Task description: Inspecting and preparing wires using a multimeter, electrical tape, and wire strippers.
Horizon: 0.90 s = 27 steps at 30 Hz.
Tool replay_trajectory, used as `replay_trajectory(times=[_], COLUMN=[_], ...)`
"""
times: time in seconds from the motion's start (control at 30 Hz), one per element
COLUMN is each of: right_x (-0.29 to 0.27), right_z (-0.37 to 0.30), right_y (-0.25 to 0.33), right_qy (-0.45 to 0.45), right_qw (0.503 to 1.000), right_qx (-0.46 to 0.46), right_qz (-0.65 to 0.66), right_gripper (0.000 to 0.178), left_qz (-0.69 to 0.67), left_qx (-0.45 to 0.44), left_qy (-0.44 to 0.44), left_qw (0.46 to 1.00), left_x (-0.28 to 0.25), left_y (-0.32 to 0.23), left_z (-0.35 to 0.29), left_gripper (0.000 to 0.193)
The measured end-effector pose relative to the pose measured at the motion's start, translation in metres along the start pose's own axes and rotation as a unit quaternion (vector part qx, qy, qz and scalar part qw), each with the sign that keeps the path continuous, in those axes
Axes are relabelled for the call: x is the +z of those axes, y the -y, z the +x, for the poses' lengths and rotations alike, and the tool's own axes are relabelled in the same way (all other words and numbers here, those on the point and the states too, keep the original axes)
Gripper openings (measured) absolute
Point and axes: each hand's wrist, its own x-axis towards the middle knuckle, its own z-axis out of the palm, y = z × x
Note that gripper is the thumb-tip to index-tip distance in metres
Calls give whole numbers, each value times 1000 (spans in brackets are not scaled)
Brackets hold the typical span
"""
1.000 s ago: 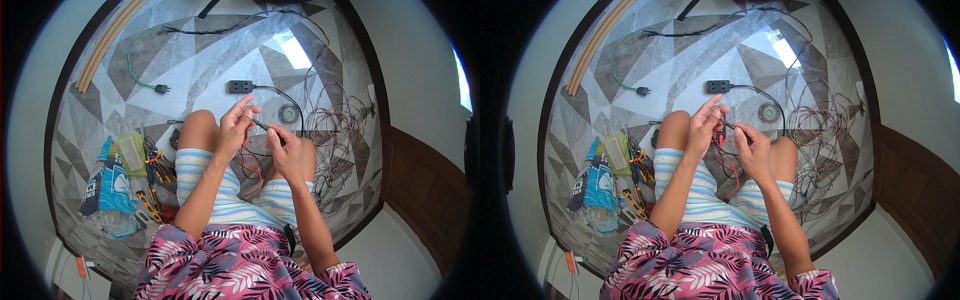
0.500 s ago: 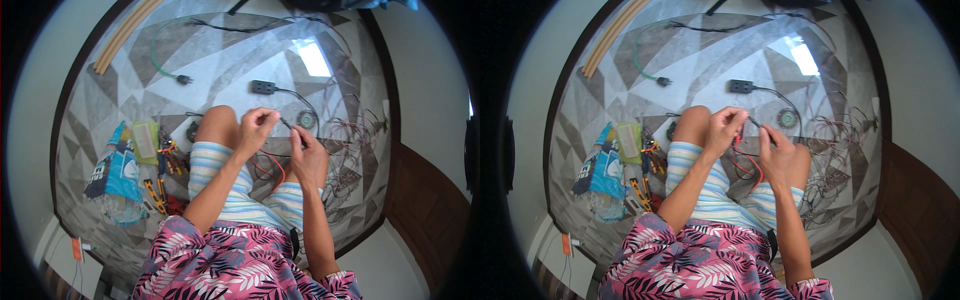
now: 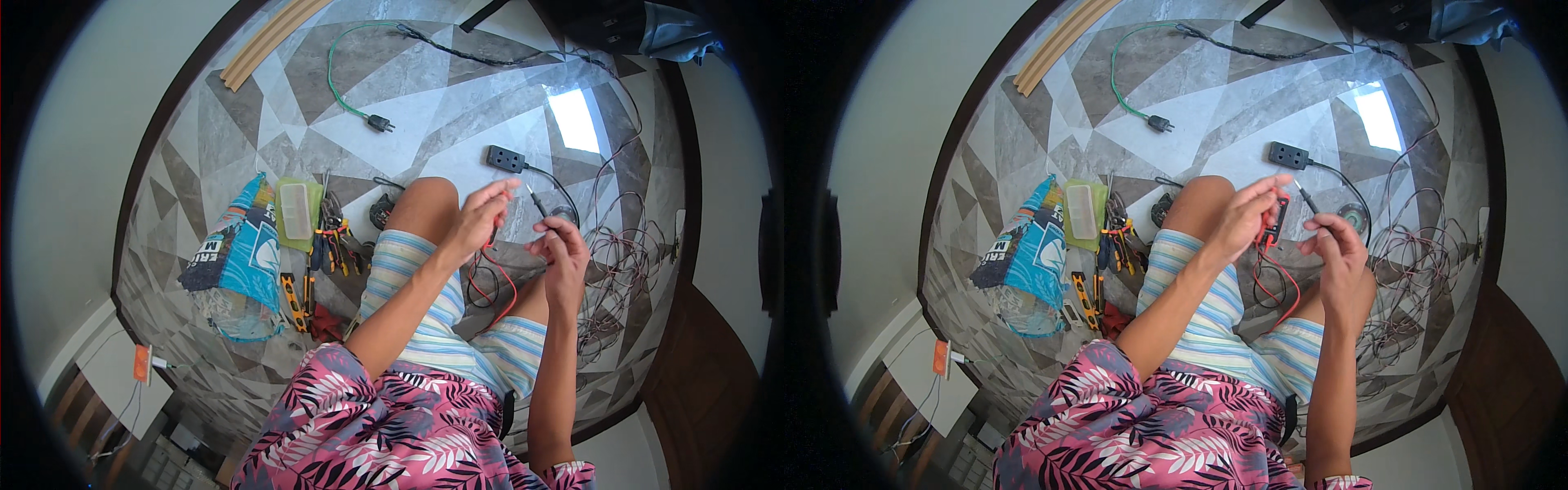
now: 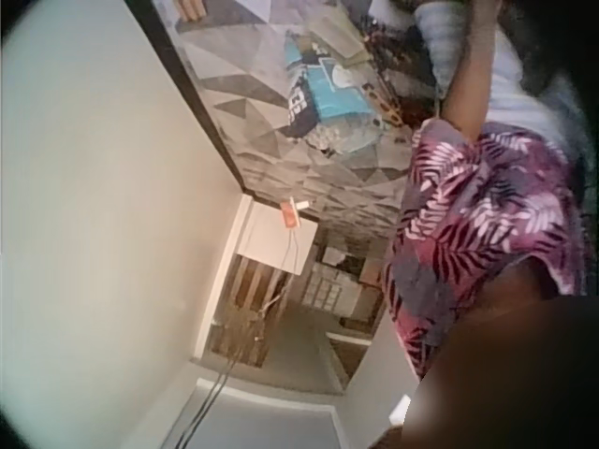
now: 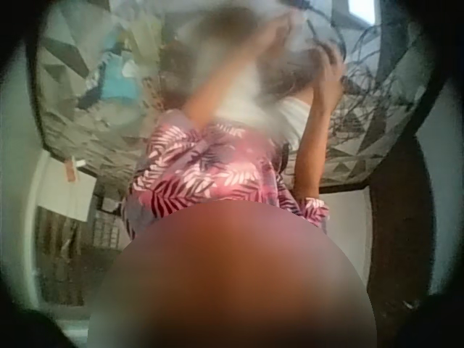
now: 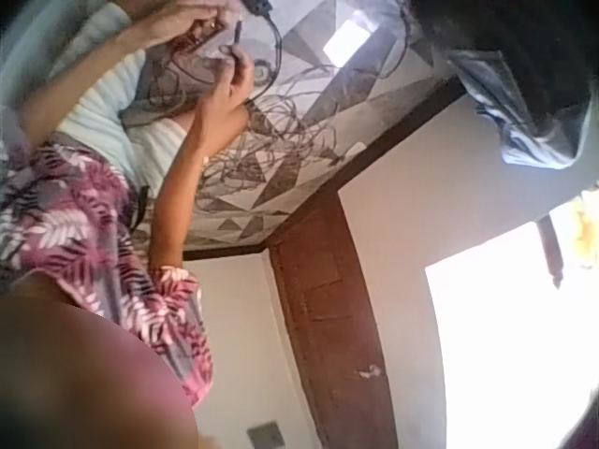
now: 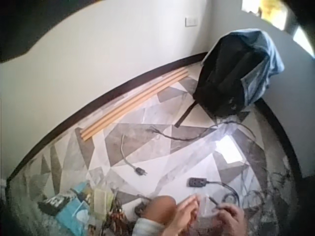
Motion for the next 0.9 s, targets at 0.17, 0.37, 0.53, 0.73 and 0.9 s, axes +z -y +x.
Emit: replay_trajectory(times=[0.17, 0.37, 0.53, 0.73, 0.9], right_x=[6, 21, 78, 120, 127], right_z=[21, 53, 91, 103, 103], right_y=[-3, -35, -69, -55, -54], right_qy=[63, -109, -103, 6, 38], right_qw=[976, 989, 988, 991, 992], right_qx=[-15, 61, -82, 10, 34], right_qz=[207, 84, -82, -134, -119], right_gripper=[56, 31, 34, 32, 35], left_qz=[80, -31, 153, 166, 170], left_qx=[53, 58, 3, 43, 9], left_qy=[-135, -244, -135, -41, 10], left_qw=[986, 968, 979, 984, 985], left_x=[-38, -85, -97, -97, -116], left_y=[-17, -56, -71, -89, -105], left_z=[15, 33, 34, 34, 46], left_gripper=[34, 33, 31, 30, 37])
